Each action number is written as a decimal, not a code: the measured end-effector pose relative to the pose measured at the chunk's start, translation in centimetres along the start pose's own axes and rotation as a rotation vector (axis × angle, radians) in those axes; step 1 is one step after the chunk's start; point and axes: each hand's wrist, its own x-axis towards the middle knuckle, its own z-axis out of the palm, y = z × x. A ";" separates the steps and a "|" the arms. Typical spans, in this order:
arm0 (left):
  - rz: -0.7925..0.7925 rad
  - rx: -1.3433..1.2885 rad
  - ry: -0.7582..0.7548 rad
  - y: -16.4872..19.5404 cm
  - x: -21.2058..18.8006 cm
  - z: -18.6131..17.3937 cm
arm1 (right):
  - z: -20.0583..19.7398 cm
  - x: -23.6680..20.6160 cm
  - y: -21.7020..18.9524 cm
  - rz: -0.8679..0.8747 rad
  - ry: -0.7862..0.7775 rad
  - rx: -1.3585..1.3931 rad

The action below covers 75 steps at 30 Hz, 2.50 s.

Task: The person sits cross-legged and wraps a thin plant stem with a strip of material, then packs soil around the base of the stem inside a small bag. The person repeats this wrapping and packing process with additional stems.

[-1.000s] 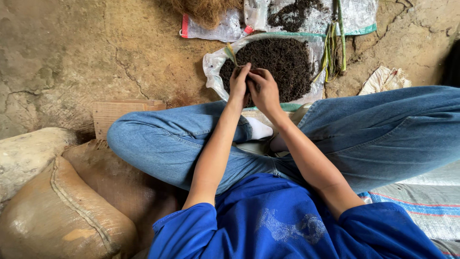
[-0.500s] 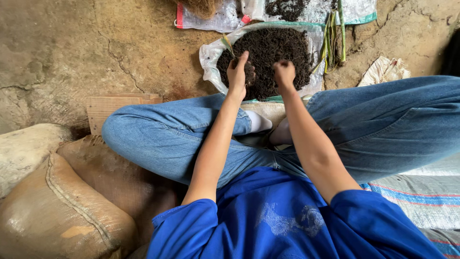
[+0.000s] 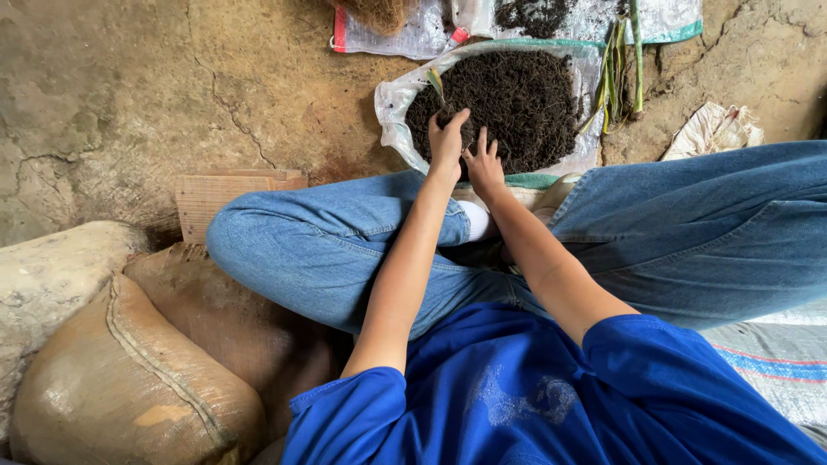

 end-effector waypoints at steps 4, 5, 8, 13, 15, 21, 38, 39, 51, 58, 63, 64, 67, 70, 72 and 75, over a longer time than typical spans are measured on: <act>-0.008 0.021 -0.006 0.1 -0.2 0.0 | 0.4 0.3 0.6 -0.071 0.079 0.036; -0.019 0.022 -0.004 0.1 -0.2 -0.1 | 0.4 0.3 0.6 -0.090 0.103 0.020; -0.043 0.028 0.013 0.1 -0.3 -0.1 | 0.3 0.3 0.6 -0.058 0.037 0.063; -0.003 -0.033 -0.036 0.4 -0.6 0.1 | -0.8 0.4 0.5 0.055 0.110 0.194; -0.002 -0.048 -0.053 0.6 -0.6 0.0 | -1.5 0.7 0.7 0.129 0.114 0.264; 0.009 -0.061 -0.028 0.9 -0.7 0.1 | -3.5 2.5 2.1 0.474 0.250 0.815; -0.036 -0.312 -0.239 1.1 -0.5 0.4 | -2.9 3.8 1.7 0.105 0.121 0.198; -0.044 -0.282 -0.214 1.0 -0.5 0.4 | -3.1 4.1 2.0 0.121 0.107 0.203; 0.109 -0.218 -0.359 0.0 -1.5 1.6 | -8.5 3.1 6.5 0.578 -0.117 1.950; 0.091 -0.120 -0.460 1.1 -3.5 1.7 | -11.1 2.3 8.8 0.470 0.024 1.752; 0.060 -0.097 -0.509 0.1 -3.1 1.1 | -12.1 -0.5 9.5 0.454 0.012 1.875; 0.060 -0.126 -0.518 0.0 -3.1 1.1 | -12.0 -1.0 8.8 0.515 0.039 1.965; 0.018 -0.165 -0.486 0.1 -3.3 1.4 | -11.5 -1.2 6.5 0.594 0.076 2.203; 0.030 -0.103 -0.431 0.7 -4.0 1.3 | -10.5 -0.7 5.8 0.564 0.074 2.327; 0.038 -0.048 -0.408 1.3 -4.2 1.4 | -9.8 -0.4 6.3 0.644 0.079 2.305; 0.030 -0.027 -0.383 1.5 -4.1 1.2 | -8.7 0.0 6.7 0.651 0.053 2.267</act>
